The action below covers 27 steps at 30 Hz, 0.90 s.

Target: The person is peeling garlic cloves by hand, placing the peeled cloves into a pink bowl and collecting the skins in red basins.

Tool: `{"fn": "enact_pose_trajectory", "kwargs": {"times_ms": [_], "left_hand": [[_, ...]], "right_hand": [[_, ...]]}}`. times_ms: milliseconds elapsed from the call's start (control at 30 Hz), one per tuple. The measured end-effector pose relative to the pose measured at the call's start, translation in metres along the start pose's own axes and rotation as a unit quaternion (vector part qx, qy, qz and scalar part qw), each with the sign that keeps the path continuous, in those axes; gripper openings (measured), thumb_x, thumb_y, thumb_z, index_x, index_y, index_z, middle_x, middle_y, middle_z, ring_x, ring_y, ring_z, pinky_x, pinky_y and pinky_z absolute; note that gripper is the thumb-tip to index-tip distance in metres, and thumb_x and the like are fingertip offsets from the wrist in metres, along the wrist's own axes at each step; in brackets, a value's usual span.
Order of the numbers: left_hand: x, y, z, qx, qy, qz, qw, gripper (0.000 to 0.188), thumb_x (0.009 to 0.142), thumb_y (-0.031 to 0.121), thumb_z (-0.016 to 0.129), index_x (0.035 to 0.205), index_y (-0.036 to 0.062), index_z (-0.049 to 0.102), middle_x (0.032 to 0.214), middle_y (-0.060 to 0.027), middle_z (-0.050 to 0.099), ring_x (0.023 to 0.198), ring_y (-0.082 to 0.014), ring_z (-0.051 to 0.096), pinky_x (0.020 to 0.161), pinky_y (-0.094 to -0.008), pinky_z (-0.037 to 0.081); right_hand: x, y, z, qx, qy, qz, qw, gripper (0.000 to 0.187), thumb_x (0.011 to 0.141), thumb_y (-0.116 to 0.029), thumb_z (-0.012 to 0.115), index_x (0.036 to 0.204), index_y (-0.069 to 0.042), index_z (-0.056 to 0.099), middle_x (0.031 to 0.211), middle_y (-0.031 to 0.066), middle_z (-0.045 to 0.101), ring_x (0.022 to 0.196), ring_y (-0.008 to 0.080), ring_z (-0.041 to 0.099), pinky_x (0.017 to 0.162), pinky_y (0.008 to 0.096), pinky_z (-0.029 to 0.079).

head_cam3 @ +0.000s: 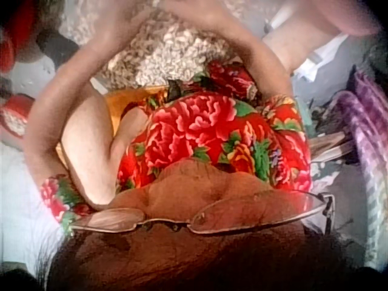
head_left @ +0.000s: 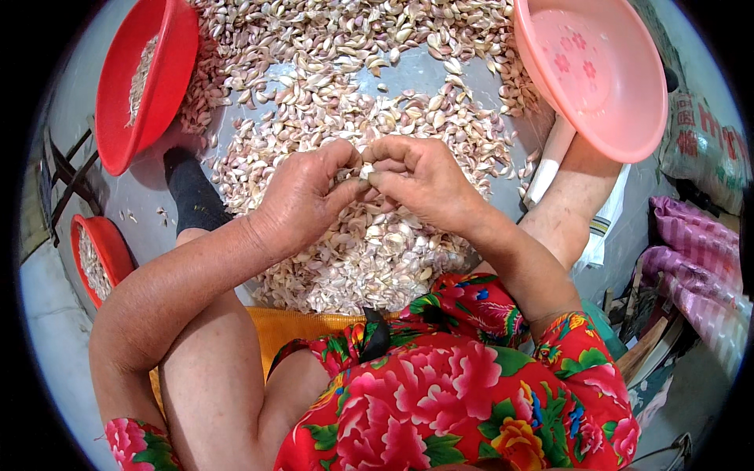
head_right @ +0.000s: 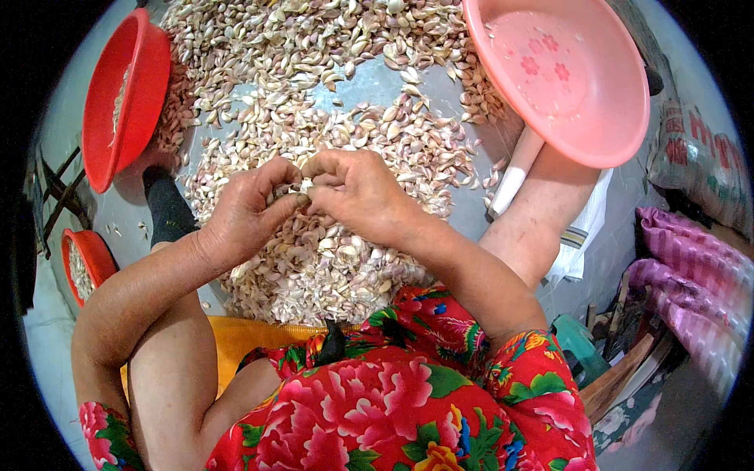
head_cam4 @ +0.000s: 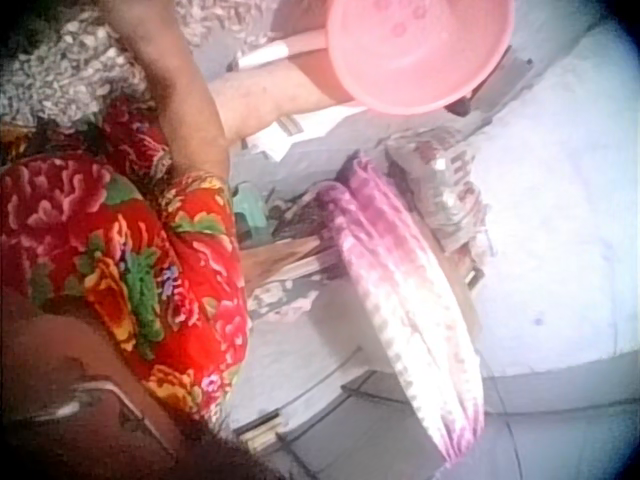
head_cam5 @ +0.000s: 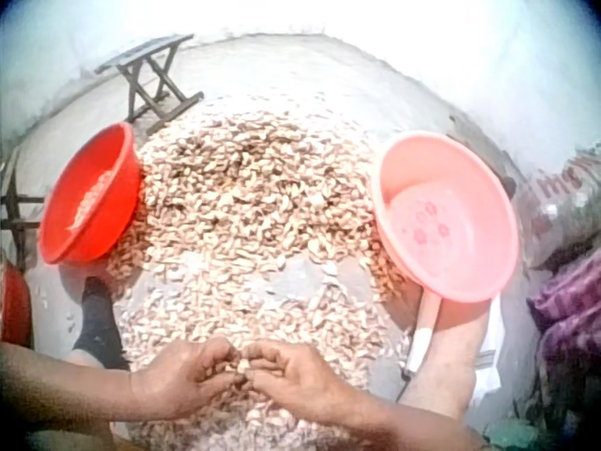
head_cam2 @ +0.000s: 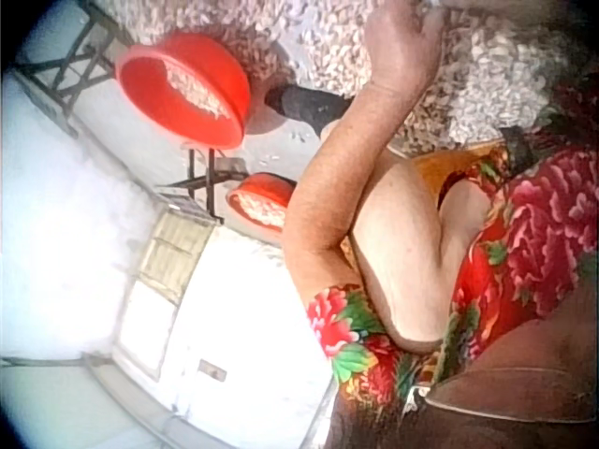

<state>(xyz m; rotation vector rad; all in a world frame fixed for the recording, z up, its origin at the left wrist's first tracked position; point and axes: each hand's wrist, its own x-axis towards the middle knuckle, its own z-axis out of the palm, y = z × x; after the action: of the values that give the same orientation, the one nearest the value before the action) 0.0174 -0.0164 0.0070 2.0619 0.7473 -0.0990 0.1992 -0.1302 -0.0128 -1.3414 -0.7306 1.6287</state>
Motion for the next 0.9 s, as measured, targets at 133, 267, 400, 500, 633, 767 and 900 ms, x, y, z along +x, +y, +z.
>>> {"fn": "enact_pose_trajectory", "kwargs": {"times_ms": [133,267,400,500,633,767,900], "left_hand": [[0.001,0.0,0.002,-0.009,-0.012,-0.01,1.0,0.022,0.093,0.013,0.072,0.107,0.0003,0.06,0.085,-0.0133,0.066,0.078,-0.0182,0.062,0.074,-0.0344,0.052],[0.002,-0.006,0.006,-0.083,-0.005,-0.006,0.997,0.02,0.096,0.014,0.07,0.105,-0.001,0.062,0.084,-0.005,0.065,0.08,-0.011,0.057,0.073,-0.0313,0.051],[0.002,-0.006,0.005,-0.178,-0.026,-0.044,0.983,0.019,0.098,0.016,0.069,0.106,-0.0005,0.065,0.082,0.0027,0.061,0.076,-0.0058,0.053,0.068,-0.0266,0.047],[0.002,-0.008,0.003,-0.213,-0.041,-0.078,0.973,0.018,0.1,0.017,0.067,0.108,0.0005,0.066,0.079,0.0058,0.058,0.073,-0.0033,0.05,0.063,-0.0245,0.044],[0.0,-0.005,0.001,-0.189,-0.062,-0.089,0.976,0.017,0.102,0.017,0.064,0.107,0.0005,0.065,0.076,0.006,0.057,0.069,-0.0031,0.048,0.059,-0.0251,0.042],[-0.001,-0.002,0.004,-0.15,-0.032,-0.027,0.988,0.016,0.103,0.017,0.061,0.104,0.0004,0.063,0.074,0.0031,0.056,0.07,-0.0048,0.048,0.06,-0.0274,0.044],[-0.001,-0.001,0.007,-0.124,-0.03,-0.007,0.992,0.017,0.103,0.016,0.059,0.102,-0.0004,0.061,0.072,-0.0008,0.055,0.07,-0.0087,0.048,0.061,-0.0311,0.045]], "right_hand": [[0.0,0.006,0.004,0.023,0.026,-0.029,0.999,0.014,0.089,-0.002,0.061,0.102,0.004,0.064,0.081,0.0047,0.069,0.069,0.0094,0.065,0.061,0.0255,0.054],[0.004,0.017,0.003,-0.09,0.057,-0.084,0.991,0.019,0.085,-0.004,0.063,0.102,0.003,0.062,0.075,0.0102,0.067,0.065,0.0152,0.065,0.06,0.0319,0.052],[0.005,0.015,0.005,-0.215,0.085,-0.144,0.962,0.024,0.081,-0.007,0.064,0.103,0.002,0.061,0.07,0.0151,0.063,0.061,0.0229,0.063,0.059,0.038,0.049],[0.002,0.012,0.009,-0.197,0.09,-0.147,0.965,0.021,0.082,-0.006,0.064,0.101,0.001,0.061,0.069,0.0151,0.062,0.06,0.0245,0.061,0.059,0.0384,0.048],[-0.002,0.004,0.01,-0.219,0.076,-0.125,0.965,0.021,0.083,-0.002,0.064,0.104,0.001,0.06,0.071,0.0109,0.061,0.063,0.0183,0.06,0.059,0.0356,0.049],[-0.005,0.0,0.007,-0.267,0.075,-0.135,0.951,0.021,0.087,-0.001,0.068,0.106,0.0,0.059,0.073,0.0042,0.06,0.066,0.0068,0.055,0.058,0.0291,0.049],[-0.007,-0.003,0.014,-0.316,0.102,-0.206,0.92,0.016,0.083,-0.003,0.064,0.097,0.0,0.056,0.072,0.0208,0.062,0.067,0.0414,0.065,0.061,0.0466,0.05]]}}
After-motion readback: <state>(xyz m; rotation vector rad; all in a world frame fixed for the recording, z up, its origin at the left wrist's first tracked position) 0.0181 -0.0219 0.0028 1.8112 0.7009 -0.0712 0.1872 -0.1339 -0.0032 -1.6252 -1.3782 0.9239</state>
